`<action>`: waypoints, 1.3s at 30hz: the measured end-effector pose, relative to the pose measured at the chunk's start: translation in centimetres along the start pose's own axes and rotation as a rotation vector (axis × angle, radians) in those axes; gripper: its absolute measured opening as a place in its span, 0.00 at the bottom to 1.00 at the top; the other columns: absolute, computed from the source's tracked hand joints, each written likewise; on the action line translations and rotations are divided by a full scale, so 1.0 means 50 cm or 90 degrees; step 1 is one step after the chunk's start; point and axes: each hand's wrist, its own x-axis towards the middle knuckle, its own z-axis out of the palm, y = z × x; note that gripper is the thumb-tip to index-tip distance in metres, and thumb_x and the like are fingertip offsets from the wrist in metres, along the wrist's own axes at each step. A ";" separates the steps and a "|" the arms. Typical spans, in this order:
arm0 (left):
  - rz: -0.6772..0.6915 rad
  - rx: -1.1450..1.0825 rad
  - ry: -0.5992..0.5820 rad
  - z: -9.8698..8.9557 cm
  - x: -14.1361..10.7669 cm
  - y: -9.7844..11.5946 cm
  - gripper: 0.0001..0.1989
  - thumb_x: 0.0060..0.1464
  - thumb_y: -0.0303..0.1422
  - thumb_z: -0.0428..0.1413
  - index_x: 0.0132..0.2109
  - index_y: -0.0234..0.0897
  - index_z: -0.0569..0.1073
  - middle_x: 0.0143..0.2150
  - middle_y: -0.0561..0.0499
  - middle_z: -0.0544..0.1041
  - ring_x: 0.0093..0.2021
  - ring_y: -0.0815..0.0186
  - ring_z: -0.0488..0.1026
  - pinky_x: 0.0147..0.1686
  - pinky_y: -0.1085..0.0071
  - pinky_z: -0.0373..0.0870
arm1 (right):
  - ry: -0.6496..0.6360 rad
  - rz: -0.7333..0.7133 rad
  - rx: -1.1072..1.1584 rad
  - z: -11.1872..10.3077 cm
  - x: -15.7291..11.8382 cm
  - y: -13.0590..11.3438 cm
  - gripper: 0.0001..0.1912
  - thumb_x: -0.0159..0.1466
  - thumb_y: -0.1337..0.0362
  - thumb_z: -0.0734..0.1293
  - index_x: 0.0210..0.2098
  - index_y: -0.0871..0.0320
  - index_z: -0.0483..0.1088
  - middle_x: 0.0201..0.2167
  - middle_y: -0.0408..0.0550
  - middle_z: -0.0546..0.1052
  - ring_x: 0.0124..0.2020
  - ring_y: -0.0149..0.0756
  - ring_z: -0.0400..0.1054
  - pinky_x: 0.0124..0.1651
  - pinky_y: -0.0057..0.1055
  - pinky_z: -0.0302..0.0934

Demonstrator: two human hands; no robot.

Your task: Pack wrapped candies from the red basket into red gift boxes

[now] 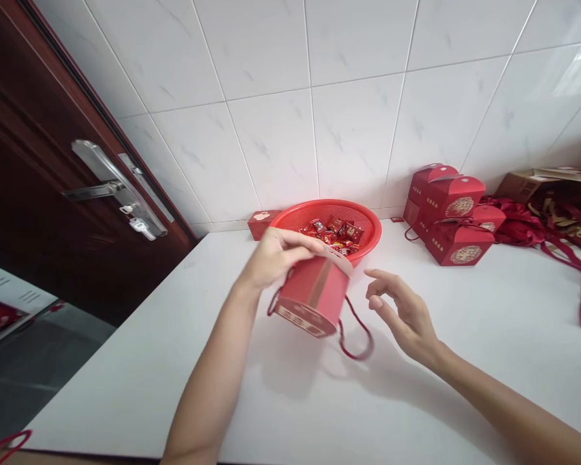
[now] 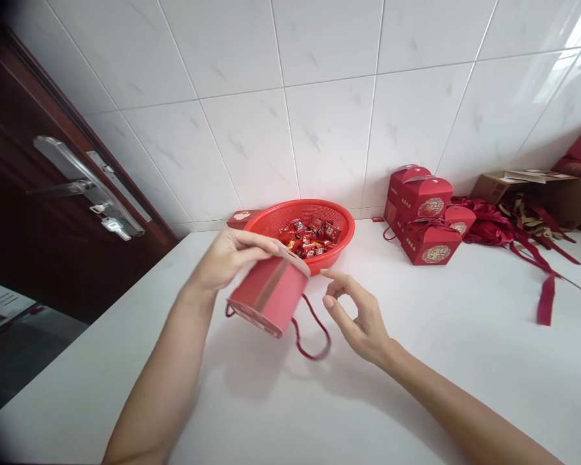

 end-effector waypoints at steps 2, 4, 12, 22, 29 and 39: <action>0.004 -0.029 -0.073 0.052 0.000 -0.013 0.06 0.48 0.27 0.60 0.29 0.37 0.82 0.36 0.48 0.84 0.42 0.59 0.80 0.47 0.63 0.76 | 0.004 -0.063 -0.024 -0.014 0.006 -0.008 0.17 0.70 0.67 0.61 0.57 0.51 0.66 0.26 0.40 0.68 0.27 0.31 0.65 0.34 0.30 0.65; -0.004 -0.020 -0.087 0.090 0.000 -0.032 0.09 0.50 0.26 0.57 0.28 0.36 0.81 0.36 0.48 0.84 0.41 0.60 0.80 0.47 0.64 0.76 | 0.004 -0.124 -0.081 -0.022 0.009 -0.011 0.18 0.69 0.69 0.62 0.58 0.51 0.66 0.23 0.38 0.65 0.24 0.30 0.61 0.30 0.29 0.61; -0.063 0.153 -0.086 0.125 -0.001 -0.070 0.10 0.53 0.26 0.55 0.38 0.38 0.81 0.47 0.48 0.82 0.51 0.59 0.77 0.55 0.63 0.71 | -0.199 -0.078 -0.289 -0.019 0.005 0.001 0.15 0.73 0.60 0.57 0.50 0.57 0.72 0.24 0.44 0.75 0.22 0.31 0.64 0.36 0.34 0.55; -0.069 0.286 -0.110 0.121 -0.018 -0.053 0.16 0.58 0.46 0.57 0.43 0.40 0.78 0.52 0.47 0.79 0.53 0.55 0.73 0.55 0.61 0.68 | -0.198 0.015 -0.149 -0.018 0.004 -0.011 0.11 0.71 0.53 0.59 0.45 0.53 0.60 0.24 0.39 0.73 0.23 0.32 0.66 0.38 0.33 0.60; -0.138 0.309 -0.273 0.042 -0.011 -0.031 0.23 0.51 0.30 0.60 0.56 0.40 0.75 0.53 0.47 0.79 0.51 0.54 0.76 0.50 0.63 0.71 | -0.166 0.142 0.034 -0.040 0.018 -0.002 0.08 0.63 0.63 0.63 0.40 0.53 0.59 0.24 0.37 0.68 0.26 0.32 0.65 0.35 0.32 0.62; -0.274 0.123 -0.499 -0.088 -0.002 -0.046 0.45 0.43 0.34 0.69 0.67 0.47 0.62 0.60 0.46 0.75 0.60 0.52 0.71 0.52 0.63 0.71 | -0.227 0.384 0.281 -0.045 0.032 0.045 0.10 0.58 0.63 0.64 0.40 0.54 0.62 0.23 0.36 0.66 0.23 0.30 0.63 0.31 0.33 0.67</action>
